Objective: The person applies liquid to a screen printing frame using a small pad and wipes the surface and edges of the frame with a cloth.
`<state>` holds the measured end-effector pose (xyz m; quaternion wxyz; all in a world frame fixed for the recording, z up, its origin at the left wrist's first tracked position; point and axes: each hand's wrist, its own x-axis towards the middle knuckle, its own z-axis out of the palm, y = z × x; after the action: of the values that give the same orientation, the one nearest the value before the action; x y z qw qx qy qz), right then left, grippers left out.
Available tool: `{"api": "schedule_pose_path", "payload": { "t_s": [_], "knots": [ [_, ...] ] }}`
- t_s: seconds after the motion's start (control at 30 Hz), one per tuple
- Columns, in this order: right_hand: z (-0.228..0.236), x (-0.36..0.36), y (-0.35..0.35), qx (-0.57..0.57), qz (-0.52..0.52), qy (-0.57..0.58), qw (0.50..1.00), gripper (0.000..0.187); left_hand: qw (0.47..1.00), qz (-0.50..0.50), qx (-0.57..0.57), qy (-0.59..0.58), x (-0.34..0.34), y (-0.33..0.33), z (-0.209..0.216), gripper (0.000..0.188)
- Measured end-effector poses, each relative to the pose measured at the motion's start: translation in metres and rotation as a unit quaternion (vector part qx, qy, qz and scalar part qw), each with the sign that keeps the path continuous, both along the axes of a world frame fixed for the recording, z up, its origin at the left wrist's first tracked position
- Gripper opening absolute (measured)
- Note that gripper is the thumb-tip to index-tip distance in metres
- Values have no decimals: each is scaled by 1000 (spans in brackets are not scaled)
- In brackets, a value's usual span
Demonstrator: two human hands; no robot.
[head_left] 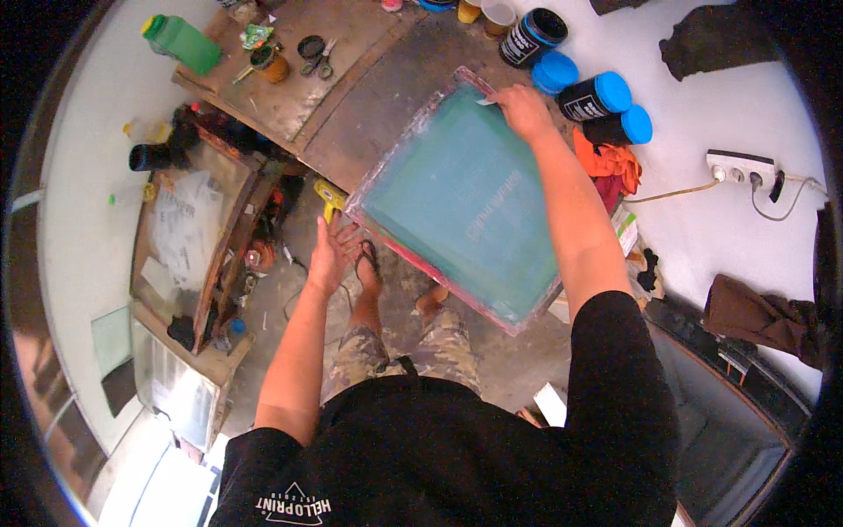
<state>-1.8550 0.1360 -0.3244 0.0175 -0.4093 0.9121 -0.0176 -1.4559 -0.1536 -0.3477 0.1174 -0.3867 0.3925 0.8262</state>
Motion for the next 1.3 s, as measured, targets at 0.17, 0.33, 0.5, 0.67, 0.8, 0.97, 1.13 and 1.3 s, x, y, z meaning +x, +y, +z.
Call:
{"api": "schedule_pose_path", "payload": {
  "t_s": [0.17, 0.33, 0.5, 0.67, 0.8, 0.97, 1.13, 1.3],
  "knots": [
    [6, 7, 35, 9, 78, 9, 997, 29, 999, 49, -15, 6, 4, 19, 4, 90],
    [16, 21, 79, 52, 144, 3, 988, 27, 995, 90, -30, -14, 10, 31, -2, 90],
    [20, 45, 135, 76, 148, 7, 986, 25, 991, 95, -94, -11, 6, 32, -10, 88],
    [24, 87, 209, 61, 146, -24, 987, 24, 909, -7, -417, -1, -29, 8, -3, 74],
    [39, 136, 251, 12, 149, -41, 988, 23, 768, -109, -631, 36, -67, -9, 5, 69],
    [54, 215, 274, 47, 27, -121, 991, 26, 735, -260, -622, 73, -141, 5, 29, 66],
    [38, 297, 263, -30, -50, -208, 976, 25, 736, -353, -577, 0, -179, -12, -6, 85],
    [4, 332, 270, -325, -494, -354, 724, 26, 755, -371, -541, -11, -197, 6, -5, 92]
  ]
}}
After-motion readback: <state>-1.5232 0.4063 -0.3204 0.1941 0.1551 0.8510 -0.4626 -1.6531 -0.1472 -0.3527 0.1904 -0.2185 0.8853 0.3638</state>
